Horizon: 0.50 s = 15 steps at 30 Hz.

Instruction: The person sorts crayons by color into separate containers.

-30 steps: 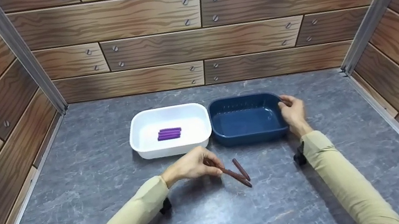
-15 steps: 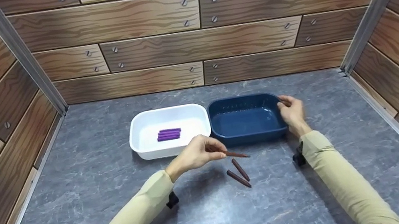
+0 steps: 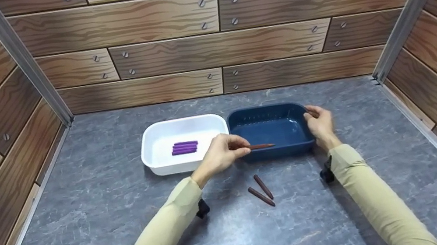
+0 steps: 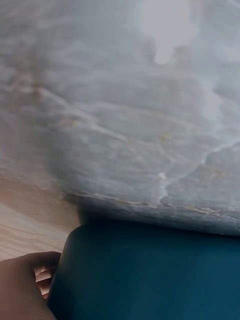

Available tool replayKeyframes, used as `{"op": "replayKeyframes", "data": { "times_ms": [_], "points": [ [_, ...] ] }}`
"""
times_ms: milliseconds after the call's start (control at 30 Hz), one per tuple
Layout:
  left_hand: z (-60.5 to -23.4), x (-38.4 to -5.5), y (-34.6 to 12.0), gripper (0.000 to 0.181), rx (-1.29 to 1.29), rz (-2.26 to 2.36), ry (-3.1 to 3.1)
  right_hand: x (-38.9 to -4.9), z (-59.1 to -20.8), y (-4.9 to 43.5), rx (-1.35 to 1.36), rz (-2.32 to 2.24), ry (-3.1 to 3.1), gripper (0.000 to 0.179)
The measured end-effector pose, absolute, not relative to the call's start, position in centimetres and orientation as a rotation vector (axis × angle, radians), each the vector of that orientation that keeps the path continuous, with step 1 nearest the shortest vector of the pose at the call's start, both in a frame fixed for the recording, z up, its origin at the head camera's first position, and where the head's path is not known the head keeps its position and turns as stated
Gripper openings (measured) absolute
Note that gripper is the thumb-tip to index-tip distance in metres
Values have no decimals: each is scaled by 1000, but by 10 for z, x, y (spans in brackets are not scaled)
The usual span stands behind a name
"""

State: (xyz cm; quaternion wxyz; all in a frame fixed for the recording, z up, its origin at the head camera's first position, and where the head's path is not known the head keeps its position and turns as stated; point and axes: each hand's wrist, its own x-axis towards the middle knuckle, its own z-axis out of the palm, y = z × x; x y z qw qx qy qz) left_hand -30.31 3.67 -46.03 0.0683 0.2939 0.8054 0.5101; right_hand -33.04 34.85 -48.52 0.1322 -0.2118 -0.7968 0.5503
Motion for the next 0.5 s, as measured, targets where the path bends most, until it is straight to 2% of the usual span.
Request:
{"op": "replayKeyframes", "data": {
  "times_ms": [500],
  "points": [
    [-461, -322, 61, 10, 736, 1600, 2531, -331, -486, 348, -587, 1611, -2308, 40]
  ]
}}
